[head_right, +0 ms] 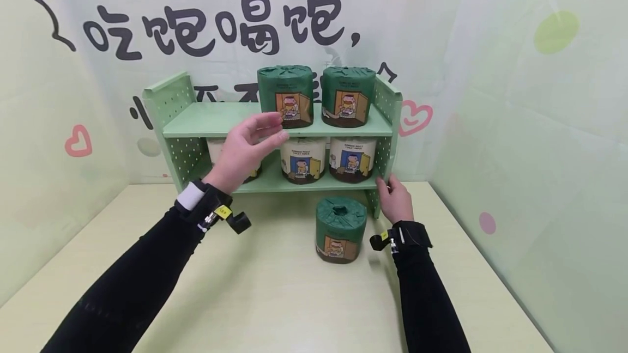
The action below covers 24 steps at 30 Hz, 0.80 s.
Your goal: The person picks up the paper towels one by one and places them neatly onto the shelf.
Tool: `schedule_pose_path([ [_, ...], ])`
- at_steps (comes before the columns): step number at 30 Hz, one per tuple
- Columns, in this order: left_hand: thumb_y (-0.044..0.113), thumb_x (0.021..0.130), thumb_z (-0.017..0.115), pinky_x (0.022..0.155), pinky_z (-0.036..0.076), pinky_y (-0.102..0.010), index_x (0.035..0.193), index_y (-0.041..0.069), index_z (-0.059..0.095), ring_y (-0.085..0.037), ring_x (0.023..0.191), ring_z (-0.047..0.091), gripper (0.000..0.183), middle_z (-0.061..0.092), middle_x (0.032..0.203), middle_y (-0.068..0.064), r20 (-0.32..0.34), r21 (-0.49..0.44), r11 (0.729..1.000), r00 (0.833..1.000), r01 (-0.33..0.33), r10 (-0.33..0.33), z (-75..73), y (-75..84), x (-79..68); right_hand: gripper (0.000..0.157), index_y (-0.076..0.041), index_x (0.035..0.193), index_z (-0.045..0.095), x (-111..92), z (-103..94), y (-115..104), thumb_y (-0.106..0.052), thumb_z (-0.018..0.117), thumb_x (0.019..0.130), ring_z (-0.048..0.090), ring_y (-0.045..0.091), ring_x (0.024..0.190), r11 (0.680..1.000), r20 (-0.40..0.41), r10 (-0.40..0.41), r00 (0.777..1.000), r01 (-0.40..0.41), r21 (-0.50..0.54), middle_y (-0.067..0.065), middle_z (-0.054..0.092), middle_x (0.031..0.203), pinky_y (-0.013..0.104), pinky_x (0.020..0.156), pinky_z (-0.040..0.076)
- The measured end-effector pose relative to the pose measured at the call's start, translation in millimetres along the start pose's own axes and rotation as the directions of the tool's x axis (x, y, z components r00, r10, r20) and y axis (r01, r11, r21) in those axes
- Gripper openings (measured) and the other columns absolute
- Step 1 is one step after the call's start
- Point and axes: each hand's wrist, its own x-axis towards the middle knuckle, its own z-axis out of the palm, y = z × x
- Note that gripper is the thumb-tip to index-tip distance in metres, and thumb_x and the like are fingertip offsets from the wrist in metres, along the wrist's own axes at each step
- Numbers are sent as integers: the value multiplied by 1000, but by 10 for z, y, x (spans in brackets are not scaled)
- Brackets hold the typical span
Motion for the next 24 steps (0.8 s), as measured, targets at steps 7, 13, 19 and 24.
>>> schedule_pose_path([
  [7, 29, 92, 74, 99, 44, -45, 141, 7, 48, -21, 123, 47, 60, 51, 138, -9, 59, -7, 999, 998, 31, -31, 44, -366, -74, 45, -9, 139, 53, -6, 1, 8, -39, 45, 107, 56, 36, 111, 1000, 1, 3, 1000, -3, -2, 22, 58, 127, 57, 88, 49],
  [13, 28, 92, 74, 97, 46, -47, 143, 7, 47, -25, 123, 46, 62, 50, 138, -12, 129, -39, 996, 989, 83, -77, 161, -564, -230, 45, -9, 138, 54, -7, 0, 16, -40, 46, 106, 57, 35, 110, 1000, -9, -4, 1000, 4, -6, 21, 60, 126, 56, 88, 49],
  [19, 29, 91, 75, 98, 45, -47, 143, 9, 46, -28, 123, 46, 63, 50, 139, -12, 177, -62, 989, 977, 131, -118, 263, -769, -368, 45, -8, 138, 54, -12, -1, 4, -39, 45, 107, 56, 36, 110, 1000, -5, -5, 1000, 5, -6, 22, 59, 126, 56, 87, 49],
  [24, 30, 90, 75, 99, 44, -46, 144, 10, 44, -20, 121, 48, 66, 48, 141, -10, 214, -52, 985, 965, 163, -148, 353, -947, -484, 45, -8, 139, 53, 3, 9, 2, -39, 45, 107, 56, 35, 111, 1000, 0, -3, 1000, 3, 5, 21, 59, 127, 56, 88, 48],
])
